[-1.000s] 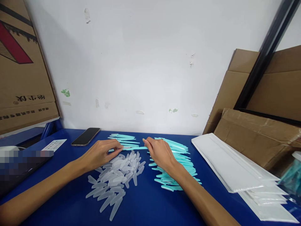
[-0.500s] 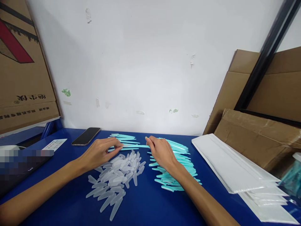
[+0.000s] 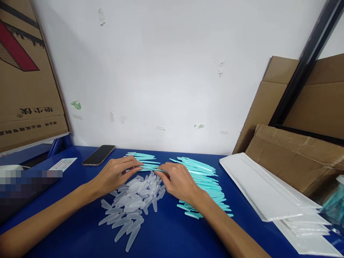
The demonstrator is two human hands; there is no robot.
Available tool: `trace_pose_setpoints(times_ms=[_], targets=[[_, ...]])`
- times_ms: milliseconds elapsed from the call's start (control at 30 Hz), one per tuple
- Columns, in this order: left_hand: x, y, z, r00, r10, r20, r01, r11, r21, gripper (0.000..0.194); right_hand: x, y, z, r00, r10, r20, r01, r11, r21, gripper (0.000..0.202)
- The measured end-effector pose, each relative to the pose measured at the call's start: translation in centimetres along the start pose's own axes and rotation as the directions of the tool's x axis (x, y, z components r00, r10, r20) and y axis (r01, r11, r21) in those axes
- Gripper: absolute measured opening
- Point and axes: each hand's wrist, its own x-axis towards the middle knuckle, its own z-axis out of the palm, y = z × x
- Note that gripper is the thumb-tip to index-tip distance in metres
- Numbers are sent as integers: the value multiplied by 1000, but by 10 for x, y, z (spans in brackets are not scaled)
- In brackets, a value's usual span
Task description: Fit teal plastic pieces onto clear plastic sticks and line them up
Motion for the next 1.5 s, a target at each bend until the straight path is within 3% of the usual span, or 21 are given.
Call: trace_pose_setpoints(times_ms=[233, 367, 533, 633, 767, 933, 1233, 1500], targets=[[5, 12, -8, 993, -121, 16, 122, 977, -172, 24, 0, -2, 2, 997, -59, -52, 58, 998, -33, 41], [5, 11, -9, 993, -110, 41, 114, 987, -115, 21, 2, -4, 0, 997, -61, -37, 59, 996, -65, 38], [3, -8, -8, 982, -153, 108, 152, 988, 14, 21, 8, -11, 0, 999, -41, 8, 41, 970, -239, 37], [2, -23, -13, 958, -253, 137, 249, 967, 44, 22, 9, -5, -6, 998, -43, -52, 24, 947, -321, 38], [-1, -38, -20, 898, -371, 237, 376, 926, 26, 25, 6, 20, -19, 997, 9, -82, -38, 929, -368, 39], [-5, -44, -16, 849, -378, 369, 420, 907, -40, 30, 5, 43, -28, 995, 63, -76, -88, 907, -411, 42], [-10, -46, -7, 869, -385, 312, 380, 922, 78, 28, 5, 36, -30, 996, 70, -47, -83, 916, -393, 44], [-9, -50, -5, 905, -338, 260, 341, 940, 36, 31, 4, 43, -34, 996, 73, -54, -89, 909, -408, 41]])
